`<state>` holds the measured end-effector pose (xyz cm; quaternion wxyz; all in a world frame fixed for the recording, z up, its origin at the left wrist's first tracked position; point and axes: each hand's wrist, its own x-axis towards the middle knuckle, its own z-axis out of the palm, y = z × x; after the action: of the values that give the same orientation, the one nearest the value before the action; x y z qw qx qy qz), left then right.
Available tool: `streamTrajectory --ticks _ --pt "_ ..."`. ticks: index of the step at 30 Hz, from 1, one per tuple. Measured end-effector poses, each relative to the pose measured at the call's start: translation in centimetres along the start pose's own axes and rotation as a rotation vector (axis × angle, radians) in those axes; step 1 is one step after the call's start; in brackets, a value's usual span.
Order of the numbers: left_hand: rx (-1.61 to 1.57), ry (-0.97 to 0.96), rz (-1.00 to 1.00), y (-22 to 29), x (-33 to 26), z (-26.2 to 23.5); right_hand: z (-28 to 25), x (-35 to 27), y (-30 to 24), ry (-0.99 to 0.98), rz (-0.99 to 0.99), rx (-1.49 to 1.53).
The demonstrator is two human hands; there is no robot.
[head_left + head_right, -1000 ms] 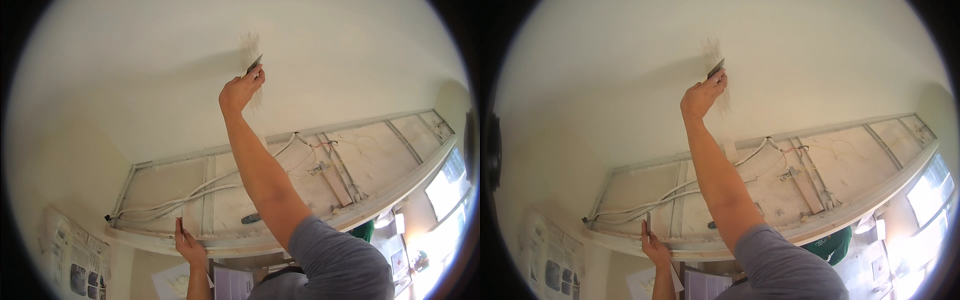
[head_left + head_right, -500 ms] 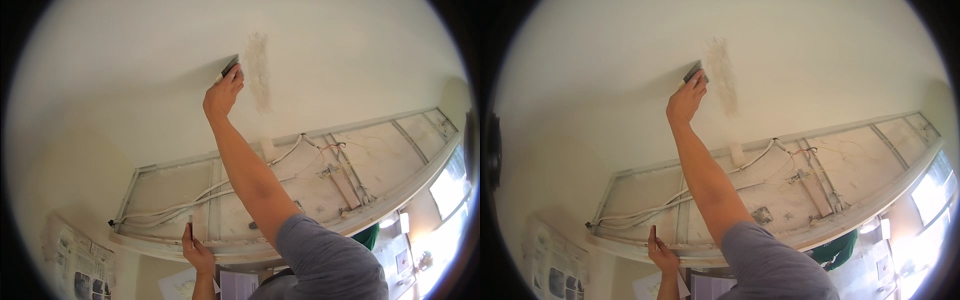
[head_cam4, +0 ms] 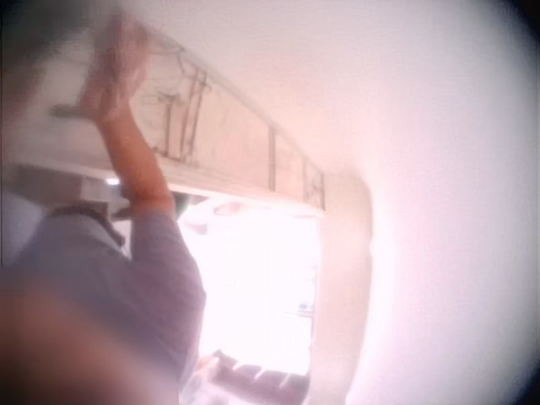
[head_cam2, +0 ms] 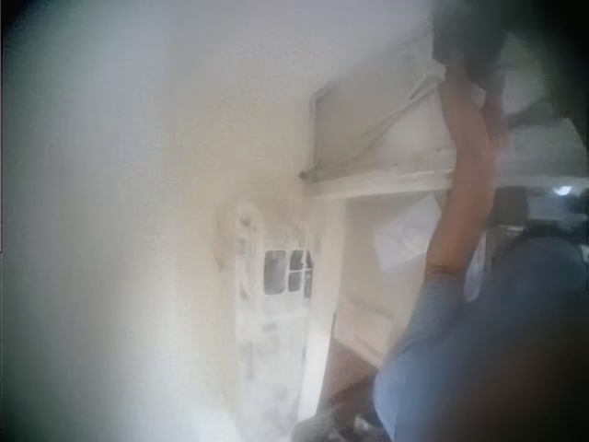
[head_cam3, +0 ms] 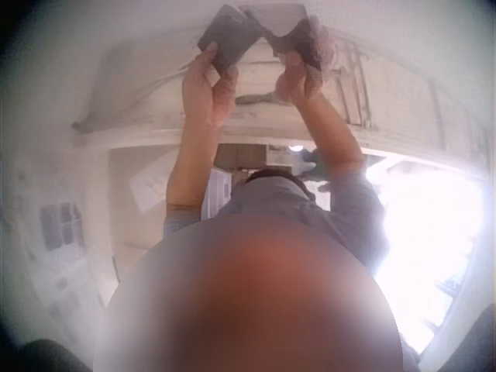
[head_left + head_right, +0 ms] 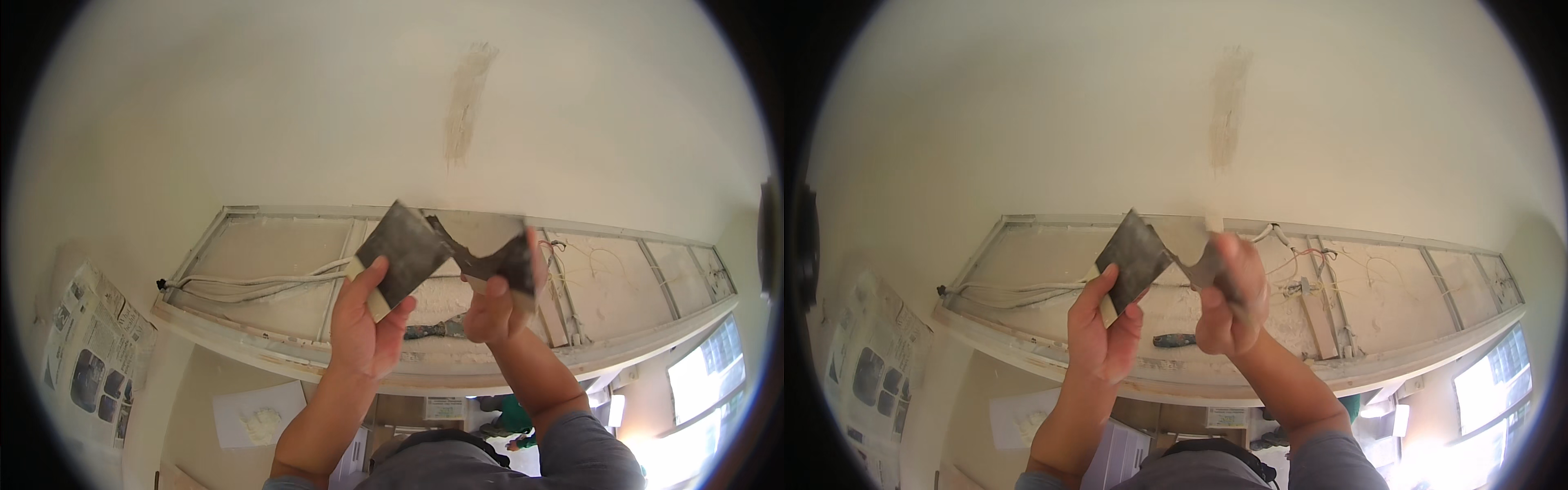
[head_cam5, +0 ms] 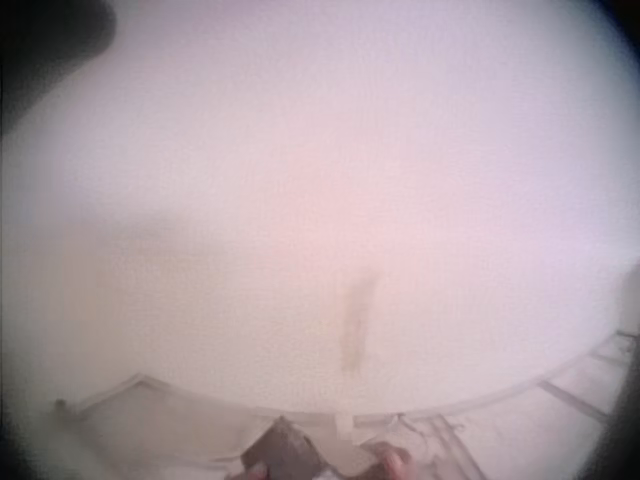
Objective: The person applies joint compound to a ceiling seam using a putty knife and hawk. They smooth the compound along the seam, then apply and press a paper tape strip over the wet compound, and continue to feather the edges with additional compound.
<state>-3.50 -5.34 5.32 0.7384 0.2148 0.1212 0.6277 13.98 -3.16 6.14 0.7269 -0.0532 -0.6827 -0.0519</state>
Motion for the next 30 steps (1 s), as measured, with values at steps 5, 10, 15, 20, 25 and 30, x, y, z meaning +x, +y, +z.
streamTrajectory --ticks 5,10,15,20,25,30 --pt "0.1 -0.155 0.021 0.4 -1.3 2.4 -4.0 0.2 -0.8 -0.699 0.247 -0.569" --pt "0.303 -0.306 0.313 0.2 0.1 0.1 -6.4 -1.6 -2.6 0.13 1.178 0.158" --pt "1.029 -0.698 0.944 1.7 2.1 -2.3 -3.9 -3.1 -4.7 0.36 1.522 1.014" --pt "1.342 -0.915 1.098 3.7 3.3 -3.4 -2.4 -3.8 -3.6 0.313 1.505 1.076" --pt "1.626 -0.818 1.006 7.1 3.9 -3.9 -3.6 -4.0 -2.7 0.361 1.523 1.171" --pt "0.62 0.05 0.395 3.6 1.3 -4.8 -3.2 -2.0 -3.0 0.402 1.129 0.625"
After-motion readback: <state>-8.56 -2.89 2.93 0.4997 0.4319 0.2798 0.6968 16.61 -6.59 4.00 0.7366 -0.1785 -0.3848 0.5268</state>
